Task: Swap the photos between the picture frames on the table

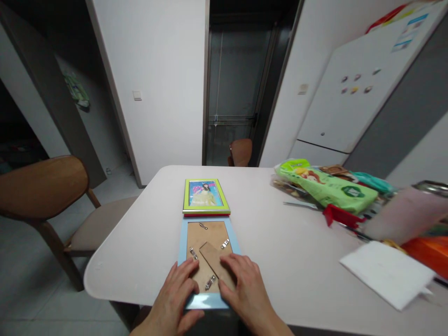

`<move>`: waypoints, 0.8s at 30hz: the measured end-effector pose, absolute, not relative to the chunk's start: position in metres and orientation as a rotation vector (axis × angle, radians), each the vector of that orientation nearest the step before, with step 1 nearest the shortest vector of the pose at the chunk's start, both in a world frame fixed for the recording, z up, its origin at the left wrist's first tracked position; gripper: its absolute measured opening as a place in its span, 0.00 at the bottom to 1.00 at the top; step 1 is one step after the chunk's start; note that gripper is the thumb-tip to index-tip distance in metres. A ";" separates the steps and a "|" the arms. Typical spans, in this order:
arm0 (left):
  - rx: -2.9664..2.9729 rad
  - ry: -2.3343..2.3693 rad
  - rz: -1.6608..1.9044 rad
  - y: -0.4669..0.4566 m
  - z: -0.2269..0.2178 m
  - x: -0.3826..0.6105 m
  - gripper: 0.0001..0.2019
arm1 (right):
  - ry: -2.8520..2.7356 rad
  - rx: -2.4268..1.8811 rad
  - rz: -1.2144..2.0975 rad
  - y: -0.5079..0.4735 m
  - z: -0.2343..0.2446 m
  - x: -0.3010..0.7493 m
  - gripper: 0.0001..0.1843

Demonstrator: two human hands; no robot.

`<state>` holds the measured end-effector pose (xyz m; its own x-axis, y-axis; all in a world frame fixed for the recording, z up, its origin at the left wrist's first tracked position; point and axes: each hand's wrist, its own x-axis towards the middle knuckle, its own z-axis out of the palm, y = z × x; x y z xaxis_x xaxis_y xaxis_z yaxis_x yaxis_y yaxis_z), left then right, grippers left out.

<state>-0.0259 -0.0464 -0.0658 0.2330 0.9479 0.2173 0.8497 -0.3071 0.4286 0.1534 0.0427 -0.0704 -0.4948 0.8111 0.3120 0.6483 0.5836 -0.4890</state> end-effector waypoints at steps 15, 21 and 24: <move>2.783 1.185 0.492 0.006 -0.059 0.006 0.25 | -1.291 -0.891 1.206 0.049 -0.052 0.185 0.25; 2.697 1.175 0.247 0.030 -0.041 0.050 0.24 | -0.933 -0.714 1.369 0.054 -0.059 0.186 0.25; 2.665 1.284 0.237 0.025 -0.038 0.045 0.28 | -0.801 -0.702 1.386 0.053 -0.054 0.197 0.22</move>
<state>0.0450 0.0246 -0.0379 0.6155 0.7852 0.0675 0.7575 -0.6131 0.2242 0.1972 0.0535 -0.0539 0.0133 0.9970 0.0766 -0.5642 0.0707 -0.8226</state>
